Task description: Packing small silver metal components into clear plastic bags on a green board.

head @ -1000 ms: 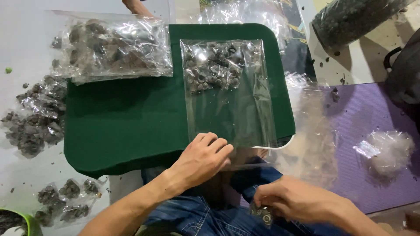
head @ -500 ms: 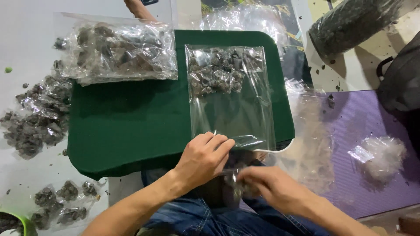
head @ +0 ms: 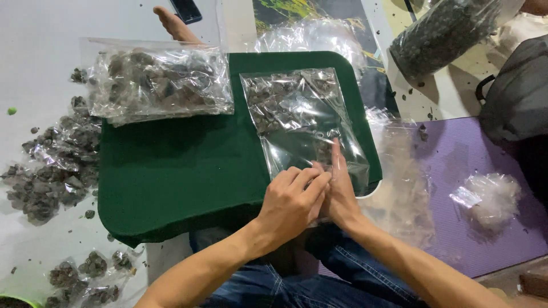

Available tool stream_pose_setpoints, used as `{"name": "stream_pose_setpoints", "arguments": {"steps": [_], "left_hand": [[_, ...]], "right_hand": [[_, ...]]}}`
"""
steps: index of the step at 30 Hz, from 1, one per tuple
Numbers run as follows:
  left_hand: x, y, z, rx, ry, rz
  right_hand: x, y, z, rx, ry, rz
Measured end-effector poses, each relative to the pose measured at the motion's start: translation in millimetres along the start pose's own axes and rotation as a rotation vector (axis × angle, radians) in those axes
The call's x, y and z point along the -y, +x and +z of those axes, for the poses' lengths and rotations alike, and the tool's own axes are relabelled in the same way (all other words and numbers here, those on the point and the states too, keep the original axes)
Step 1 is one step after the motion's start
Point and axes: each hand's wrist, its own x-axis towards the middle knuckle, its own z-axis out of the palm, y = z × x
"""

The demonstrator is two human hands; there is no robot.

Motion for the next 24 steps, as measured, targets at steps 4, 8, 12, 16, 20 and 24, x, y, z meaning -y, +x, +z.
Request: {"name": "stream_pose_setpoints", "arguments": {"steps": [4, 8, 12, 16, 20, 24], "left_hand": [[-2, 13, -5, 0.026, 0.011, 0.019], [-4, 15, -3, 0.027, -0.055, 0.005], [-3, 12, 1, 0.039, -0.044, 0.005], [-1, 10, 4, 0.022, -0.031, 0.014], [-1, 13, -15, 0.093, -0.168, -0.021], [0, 13, -23, 0.141, -0.327, -0.05]], "right_hand": [[-19, 30, 5, -0.059, -0.018, -0.016], [-26, 65, 4, -0.134, -0.145, 0.098], [-61, 103, 17, -0.193, -0.03, 0.114], [-87, 136, 23, -0.2, -0.379, 0.066], [-94, 134, 16, -0.167, -0.546, -0.085], [-54, 124, 15, -0.196, -0.774, 0.009]]}}
